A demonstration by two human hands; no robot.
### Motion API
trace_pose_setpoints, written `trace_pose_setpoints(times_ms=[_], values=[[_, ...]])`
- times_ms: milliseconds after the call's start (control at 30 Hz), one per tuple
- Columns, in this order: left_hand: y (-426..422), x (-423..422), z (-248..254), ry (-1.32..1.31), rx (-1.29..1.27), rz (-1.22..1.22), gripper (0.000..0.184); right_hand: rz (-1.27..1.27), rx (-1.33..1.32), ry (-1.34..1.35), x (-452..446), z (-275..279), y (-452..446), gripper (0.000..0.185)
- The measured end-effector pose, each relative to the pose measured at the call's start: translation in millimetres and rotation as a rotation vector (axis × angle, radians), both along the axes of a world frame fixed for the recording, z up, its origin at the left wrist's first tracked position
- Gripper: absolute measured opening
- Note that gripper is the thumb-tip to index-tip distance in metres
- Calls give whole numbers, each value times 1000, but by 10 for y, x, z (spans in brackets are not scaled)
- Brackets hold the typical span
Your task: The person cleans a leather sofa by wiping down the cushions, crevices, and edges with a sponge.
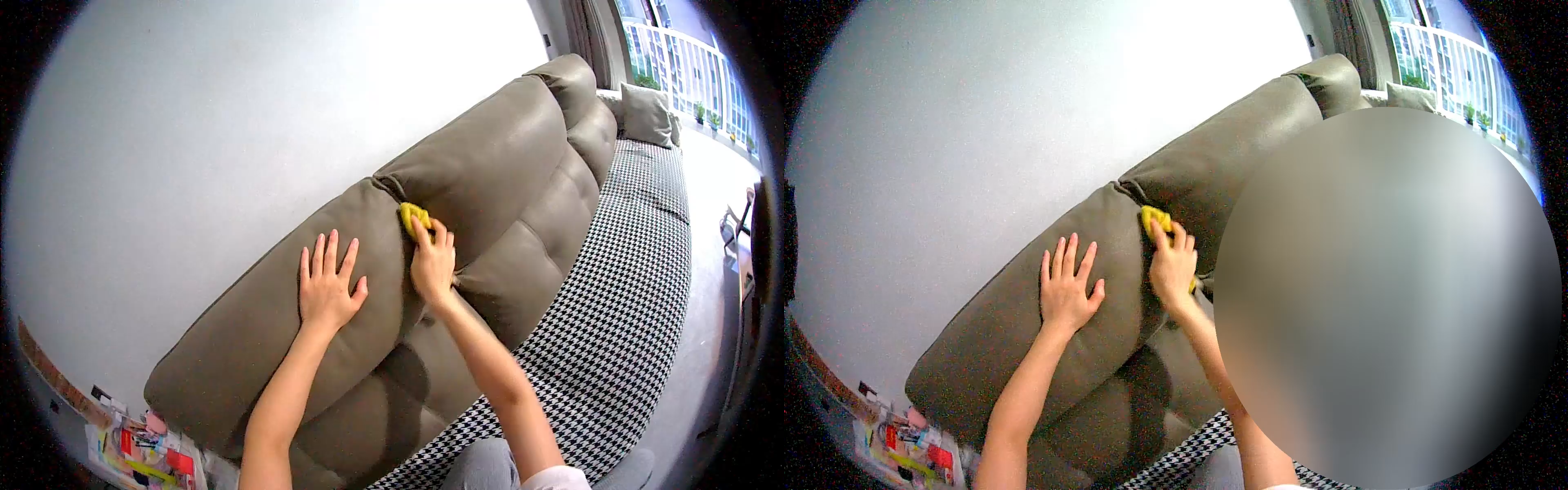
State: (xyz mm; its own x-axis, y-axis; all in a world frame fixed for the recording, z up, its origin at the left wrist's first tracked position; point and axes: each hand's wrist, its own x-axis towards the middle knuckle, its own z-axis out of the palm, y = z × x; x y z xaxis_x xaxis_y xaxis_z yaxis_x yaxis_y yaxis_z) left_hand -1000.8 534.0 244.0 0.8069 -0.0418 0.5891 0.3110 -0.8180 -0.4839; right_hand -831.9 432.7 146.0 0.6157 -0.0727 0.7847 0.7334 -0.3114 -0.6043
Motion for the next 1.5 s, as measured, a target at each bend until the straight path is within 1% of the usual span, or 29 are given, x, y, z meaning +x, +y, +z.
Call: trace_pose_setpoints(times_ms=[33, 67, 100, 167, 233, 300, 333, 367, 433, 467, 500, 567, 600, 633, 700, 767, 800, 833, 900, 967, 1033, 1067, 1100, 1167, 1233, 1300, 1367, 1433, 1500], values=[[-8, 4, -15, 3, -5, 3, 68, 1, 83, -27, -188, -16, -14, 52], [-1, 5, -15, 5, 7, 6, 69, 99, 117, -181, -313, -141, -8, 52], [-20, -4, -1, 13, 5, 9, 69, 163, 23, -392, -399, -335, -12, 54], [-22, 1, -27, -3, 36, -1, 68, 112, -44, -480, -335, -573, -57, 56], [-27, 10, -22, -9, 39, -3, 68, 5, -47, -157, -109, -699, -40, 57], [-34, -8, -36, -17, 37, -8, 67, 34, -95, 218, -45, -763, -114, 55], [-28, -11, -41, -13, 35, 2, 67, 76, -125, 276, -109, -738, -219, 55], [-26, 7, -37, -9, 32, 8, 67, 28, -66, 242, -250, -699, -256, 59], [-10, 32, -18, -18, 30, -9, 67, 132, 121, 64, -542, -787, -212, 60], [-12, 5, -40, -16, 30, -13, 67, 238, 43, -51, -717, -867, -192, 61], [-12, 4, -54, -8, 29, -10, 67, 210, -138, -174, -832, -958, -191, 59], [12, 9, -57, -24, 39, -16, 67, 86, -97, -118, -677, -1178, -103, 62], [9, 9, -61, -34, 42, -24, 66, 61, -183, 0, -586, -1239, -118, 63], [23, 6, -79, -40, 37, -11, 66, 71, -184, 138, -514, -1232, -186, 68], [47, 11, -94, -54, 13, -49, 65, 140, -325, 653, -397, -1110, -323, 69], [14, -45, -91, -61, -25, -43, 64, 123, -296, 564, -394, -998, -490, 68], [-2, -65, -93, -37, -22, -58, 64, 149, -242, 497, -440, -934, -572, 77], [-46, -113, -102, -19, -22, -68, 63, 178, -156, 376, -506, -878, -649, 78], [-239, -400, -262, 137, 83, 80, 63, 264, -110, 270, -720, -546, -869, 78], [-238, -959, -559, 228, 163, 73, 66, 255, -107, 81, -842, -301, -935, 84], [-184, -1623, -677, 314, 13, 157, 66, 321, -120, 0, -1015, 0, -950, 83], [-81, -1964, -691, 311, -38, 218, 67, 300, -147, -103, -1066, 86, -895, 80], [56, -2331, -720, 312, -95, 275, 67, 345, -178, -208, -1101, 143, -861, 66], [488, -2986, -891, 97, 165, 291, 69, 441, -288, -393, -1100, 315, -763, 67], [623, -3116, -908, 39, 238, 290, 70, 253, -279, -420, -914, 317, -430, 70], [753, -3222, -970, -12, 312, 297, 71, 120, -123, -53, -869, 227, -1, 69], [889, -3147, -1070, -85, 331, 205, 70, 25, -104, -125, -1201, 377, 209, 65], [939, -3137, -1102, -89, 323, 200, 70, 258, -12, -278, -1802, 520, 476, 58], [913, -3164, -1106, -62, 323, 209, 70, 382, -276, -468, -2551, 520, 601, 48]])
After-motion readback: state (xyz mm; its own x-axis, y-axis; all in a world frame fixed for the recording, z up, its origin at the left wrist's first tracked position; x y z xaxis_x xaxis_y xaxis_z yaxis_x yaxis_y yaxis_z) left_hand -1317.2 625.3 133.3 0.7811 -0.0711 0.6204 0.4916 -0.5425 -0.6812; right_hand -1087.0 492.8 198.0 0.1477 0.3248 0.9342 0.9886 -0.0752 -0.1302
